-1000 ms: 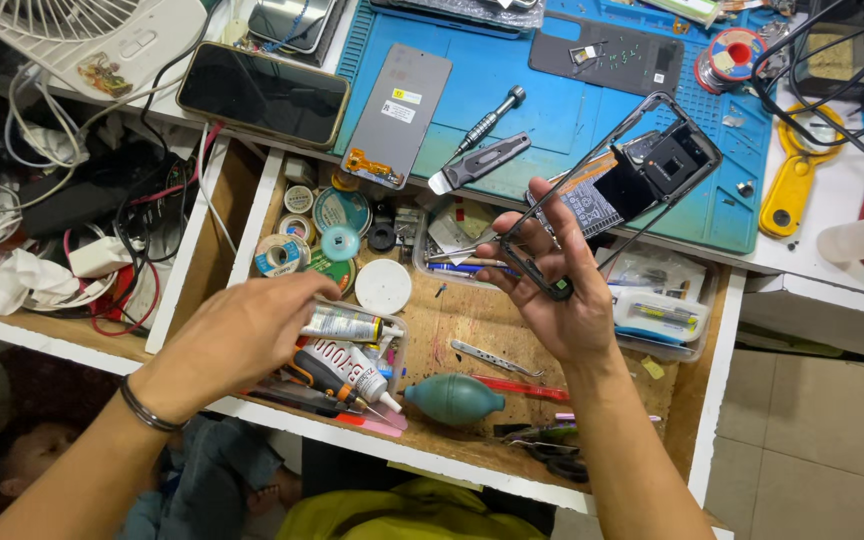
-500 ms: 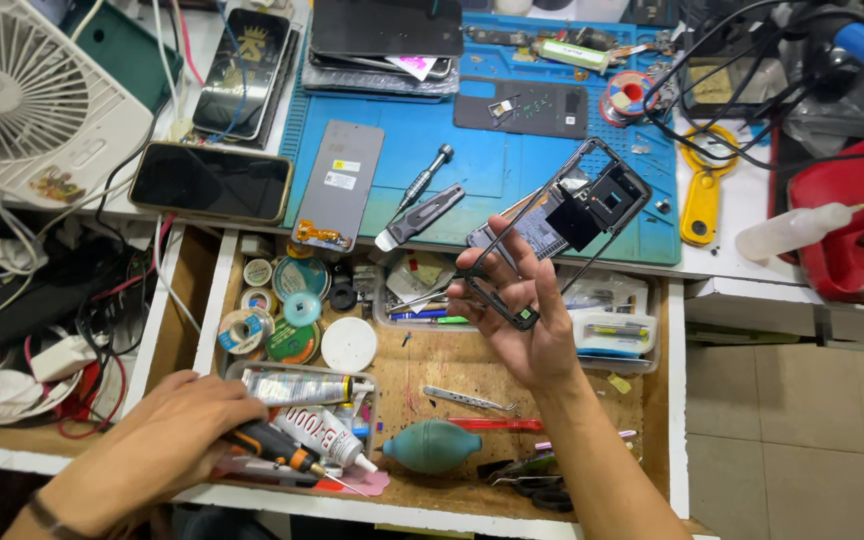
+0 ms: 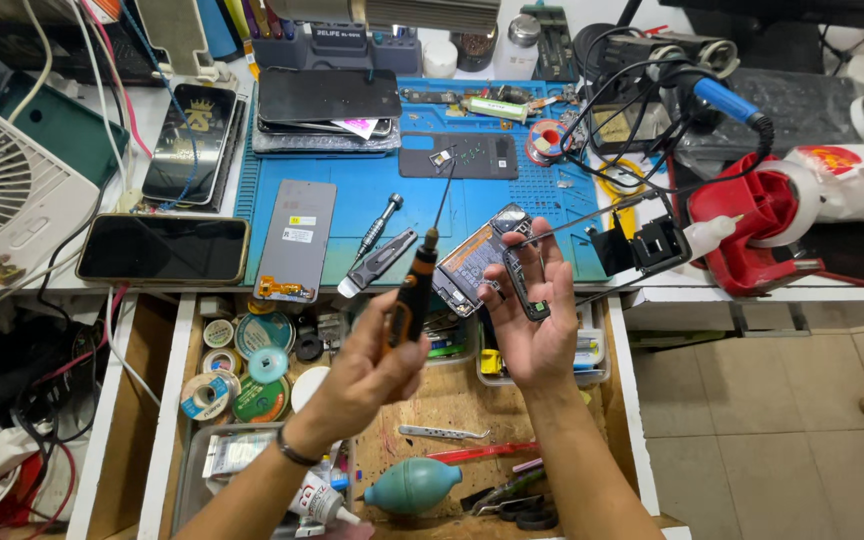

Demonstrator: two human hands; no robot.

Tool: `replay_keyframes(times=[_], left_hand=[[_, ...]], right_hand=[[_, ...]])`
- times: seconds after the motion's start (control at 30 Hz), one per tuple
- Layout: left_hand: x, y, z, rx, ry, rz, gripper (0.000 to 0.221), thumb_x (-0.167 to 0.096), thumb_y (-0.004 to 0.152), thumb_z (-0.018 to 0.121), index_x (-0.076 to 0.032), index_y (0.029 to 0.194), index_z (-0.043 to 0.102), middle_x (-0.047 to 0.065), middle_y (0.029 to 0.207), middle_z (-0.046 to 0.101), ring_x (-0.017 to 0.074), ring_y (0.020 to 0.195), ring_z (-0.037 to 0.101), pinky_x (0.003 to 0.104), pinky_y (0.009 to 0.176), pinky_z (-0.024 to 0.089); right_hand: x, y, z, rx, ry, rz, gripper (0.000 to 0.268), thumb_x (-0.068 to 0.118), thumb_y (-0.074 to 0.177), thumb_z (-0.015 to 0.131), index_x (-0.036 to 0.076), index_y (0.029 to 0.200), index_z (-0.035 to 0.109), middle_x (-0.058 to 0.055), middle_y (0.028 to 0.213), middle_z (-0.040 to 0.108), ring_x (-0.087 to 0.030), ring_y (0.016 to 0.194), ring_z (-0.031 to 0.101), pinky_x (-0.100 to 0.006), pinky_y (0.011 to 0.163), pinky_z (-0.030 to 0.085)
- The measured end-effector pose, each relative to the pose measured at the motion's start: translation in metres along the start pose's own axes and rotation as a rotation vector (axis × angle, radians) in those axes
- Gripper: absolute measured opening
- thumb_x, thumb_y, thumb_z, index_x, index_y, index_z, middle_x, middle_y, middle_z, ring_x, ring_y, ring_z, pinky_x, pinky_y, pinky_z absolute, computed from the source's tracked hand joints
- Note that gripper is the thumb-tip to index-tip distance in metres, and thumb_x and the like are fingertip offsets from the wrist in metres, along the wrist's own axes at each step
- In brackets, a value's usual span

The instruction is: The person uses a screwdriver to remove screws from a disassembled smartphone frame. They hold the frame in one hand and turn the screwdriver with the other, working on different screw locations along the frame's edge.

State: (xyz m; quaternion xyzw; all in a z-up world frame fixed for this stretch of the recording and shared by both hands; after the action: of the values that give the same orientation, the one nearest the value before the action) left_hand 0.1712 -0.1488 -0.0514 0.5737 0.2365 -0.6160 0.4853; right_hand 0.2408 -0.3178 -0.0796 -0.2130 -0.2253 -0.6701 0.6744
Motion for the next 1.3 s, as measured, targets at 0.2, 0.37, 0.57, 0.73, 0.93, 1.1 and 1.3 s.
replay_keyframes(times=[0.2, 0.37, 0.57, 0.73, 0.93, 1.1, 1.3], left_hand=[[-0.010, -0.015, 0.025, 0.159, -0.300, -0.010, 0.097, 0.010, 0.099, 0.053, -0.027, 0.163, -0.011, 0.016, 0.124, 0.042, 0.0289, 0.097, 0.064, 0.043, 0.083, 0.060], [0.001, -0.027, 0.003, 0.044, -0.252, -0.088, 0.107, 0.012, 0.097, 0.057, -0.039, 0.161, -0.012, 0.018, 0.118, 0.040, 0.0262, 0.078, 0.062, 0.032, 0.055, 0.057], [-0.003, -0.026, -0.005, 0.003, -0.313, -0.037, 0.107, 0.007, 0.096, 0.057, -0.036, 0.161, -0.018, 0.021, 0.141, 0.040, 0.0307, 0.099, 0.063, 0.037, 0.071, 0.056], [-0.001, -0.022, -0.015, -0.118, -0.365, -0.107, 0.071, 0.001, 0.094, 0.066, -0.008, 0.150, 0.023, 0.019, 0.115, 0.051, 0.0319, 0.086, 0.067, 0.031, 0.048, 0.059], [-0.018, -0.025, -0.027, -0.142, -0.270, 0.086, 0.060, -0.004, 0.098, 0.054, -0.020, 0.144, 0.019, 0.016, 0.122, 0.038, 0.0240, 0.088, 0.060, 0.032, 0.062, 0.045], [-0.006, -0.028, -0.030, -0.182, -0.321, 0.010, 0.095, 0.001, 0.098, 0.054, -0.038, 0.162, -0.004, 0.017, 0.121, 0.042, 0.0227, 0.083, 0.055, 0.023, 0.046, 0.042], [-0.008, -0.029, -0.022, -0.107, -0.272, 0.061, 0.095, -0.011, 0.096, 0.062, -0.030, 0.162, -0.003, 0.015, 0.117, 0.044, 0.0225, 0.078, 0.059, 0.034, 0.068, 0.048]], right_hand=[[0.002, -0.002, 0.025, 0.045, 0.040, -0.031, 0.073, 0.011, 0.093, 0.063, 0.012, 0.160, 0.034, -0.012, 0.138, 0.053, -0.027, 0.107, 0.065, -0.040, 0.088, 0.059], [-0.033, -0.005, 0.034, 0.143, 0.065, 0.001, 0.072, -0.002, 0.092, 0.059, 0.011, 0.158, 0.034, -0.015, 0.140, 0.055, -0.028, 0.108, 0.067, -0.041, 0.090, 0.061], [-0.069, -0.023, 0.035, 0.221, -0.119, 0.094, 0.067, -0.002, 0.094, 0.051, 0.008, 0.158, 0.032, -0.021, 0.138, 0.052, -0.029, 0.104, 0.064, -0.035, 0.081, 0.056], [-0.089, -0.031, 0.039, 0.236, -0.105, 0.218, 0.068, -0.005, 0.092, 0.046, 0.005, 0.158, 0.032, -0.024, 0.138, 0.051, -0.029, 0.104, 0.062, -0.029, 0.070, 0.057], [-0.100, -0.039, 0.038, 0.235, -0.191, 0.342, 0.069, 0.000, 0.089, 0.048, 0.009, 0.157, 0.037, -0.017, 0.136, 0.057, -0.025, 0.105, 0.064, -0.033, 0.094, 0.055], [-0.101, -0.037, 0.035, 0.250, -0.129, 0.318, 0.068, 0.001, 0.091, 0.048, 0.007, 0.157, 0.035, -0.019, 0.136, 0.056, -0.027, 0.105, 0.060, -0.036, 0.095, 0.054], [-0.089, -0.034, 0.044, 0.321, -0.054, 0.197, 0.063, 0.004, 0.096, 0.052, 0.003, 0.157, 0.033, -0.022, 0.134, 0.056, -0.036, 0.087, 0.061, -0.043, 0.084, 0.053]])
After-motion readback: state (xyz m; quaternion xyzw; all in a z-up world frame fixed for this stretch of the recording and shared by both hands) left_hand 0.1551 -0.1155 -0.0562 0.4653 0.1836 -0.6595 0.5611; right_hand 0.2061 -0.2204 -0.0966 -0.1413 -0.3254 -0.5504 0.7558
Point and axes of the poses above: each hand's wrist, its own y-axis towards the middle knuckle, its own z-axis out of the palm, x = y × z, the point moved 10 cm from there along y, towards the middle knuckle
